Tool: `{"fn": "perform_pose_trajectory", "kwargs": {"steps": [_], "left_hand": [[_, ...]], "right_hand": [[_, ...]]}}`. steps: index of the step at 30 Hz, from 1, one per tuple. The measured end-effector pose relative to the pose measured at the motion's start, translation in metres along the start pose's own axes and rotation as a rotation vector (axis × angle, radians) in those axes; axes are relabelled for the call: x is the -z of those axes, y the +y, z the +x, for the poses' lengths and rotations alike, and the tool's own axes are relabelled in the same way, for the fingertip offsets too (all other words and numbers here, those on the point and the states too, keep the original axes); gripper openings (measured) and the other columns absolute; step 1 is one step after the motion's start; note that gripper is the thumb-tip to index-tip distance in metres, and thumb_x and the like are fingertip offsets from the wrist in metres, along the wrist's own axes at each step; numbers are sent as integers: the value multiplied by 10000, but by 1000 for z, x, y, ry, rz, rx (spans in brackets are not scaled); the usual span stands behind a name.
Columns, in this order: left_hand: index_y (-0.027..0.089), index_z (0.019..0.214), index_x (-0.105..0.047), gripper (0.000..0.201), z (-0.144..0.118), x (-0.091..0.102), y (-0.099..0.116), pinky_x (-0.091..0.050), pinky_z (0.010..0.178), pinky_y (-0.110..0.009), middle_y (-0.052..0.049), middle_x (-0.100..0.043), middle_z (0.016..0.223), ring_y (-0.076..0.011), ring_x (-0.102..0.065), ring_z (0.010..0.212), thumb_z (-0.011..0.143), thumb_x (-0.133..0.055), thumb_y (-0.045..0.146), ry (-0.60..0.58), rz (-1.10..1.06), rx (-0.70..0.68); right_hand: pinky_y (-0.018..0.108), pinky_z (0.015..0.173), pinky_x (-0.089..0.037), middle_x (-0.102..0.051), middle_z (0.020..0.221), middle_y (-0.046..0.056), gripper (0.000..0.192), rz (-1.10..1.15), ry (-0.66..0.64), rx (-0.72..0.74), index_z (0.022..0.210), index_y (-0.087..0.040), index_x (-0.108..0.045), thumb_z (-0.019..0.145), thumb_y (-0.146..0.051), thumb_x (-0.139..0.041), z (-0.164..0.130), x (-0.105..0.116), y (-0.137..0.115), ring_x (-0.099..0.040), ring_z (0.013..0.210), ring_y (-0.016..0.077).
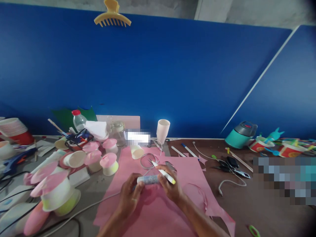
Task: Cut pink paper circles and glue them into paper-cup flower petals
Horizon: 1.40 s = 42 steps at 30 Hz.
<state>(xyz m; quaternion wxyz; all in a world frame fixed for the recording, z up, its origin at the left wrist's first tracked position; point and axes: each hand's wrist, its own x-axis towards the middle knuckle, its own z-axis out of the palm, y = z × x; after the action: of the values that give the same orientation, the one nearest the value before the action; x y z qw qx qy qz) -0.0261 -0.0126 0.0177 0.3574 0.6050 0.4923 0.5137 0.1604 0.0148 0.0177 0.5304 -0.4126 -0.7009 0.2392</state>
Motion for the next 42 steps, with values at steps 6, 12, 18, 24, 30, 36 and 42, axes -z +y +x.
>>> {"fn": "perform_pose_trajectory", "kwargs": {"steps": [6,12,18,24,30,36,42], "left_hand": [[193,775,-589,349,-1,4,-4,-396,504,-263,21,-542,553,-148,-496,499,927,-476,485,3,89,-42],[192,721,-572,368,-1,5,0,-355,495,-236,37,-509,532,-125,-449,484,917,-478,488,23,149,-62],[189,766,-616,299,-1,4,-1,-386,516,-232,17,-558,596,-133,-485,528,869,-551,462,10,169,-54],[187,889,-641,201,-5,1,2,-506,633,-282,-39,-652,768,-188,-598,663,839,-593,375,-2,125,-60],[202,903,-628,118,-4,-2,8,-531,774,-314,-75,-652,891,-222,-633,831,865,-581,303,-76,50,-137],[197,890,-612,113,-1,-4,4,-520,743,-306,-51,-626,858,-204,-616,799,856,-594,303,-5,-5,-124],[204,990,-587,288,4,2,-7,-531,725,-320,-29,-623,889,-195,-627,787,781,-678,381,221,-86,73]], "right_hand": [[308,601,-555,-723,812,62,271,-68,52,76,1038,-197,-646,962,-382,-465,-5,-3,-2,-667,643,203],[312,689,-565,-737,891,75,255,-74,66,79,1050,-187,-657,955,-343,-480,-9,-5,1,-695,745,215],[273,523,-489,-674,719,24,309,-19,50,7,1020,-185,-659,974,-407,-450,-9,-6,5,-575,548,159],[257,458,-421,-543,556,-19,378,87,54,-127,900,-182,-679,975,-454,-427,-5,-9,3,-473,480,140],[262,490,-463,-624,644,14,393,106,86,-185,835,-195,-676,967,-469,-427,-3,-10,6,-542,533,153],[294,541,-491,-636,769,35,408,119,94,-117,1105,-187,-623,970,-514,-421,-8,-4,8,-568,591,171],[388,778,-528,-640,964,81,377,-157,192,86,1294,-197,-464,951,-352,-483,-5,2,22,-627,865,233]]}}
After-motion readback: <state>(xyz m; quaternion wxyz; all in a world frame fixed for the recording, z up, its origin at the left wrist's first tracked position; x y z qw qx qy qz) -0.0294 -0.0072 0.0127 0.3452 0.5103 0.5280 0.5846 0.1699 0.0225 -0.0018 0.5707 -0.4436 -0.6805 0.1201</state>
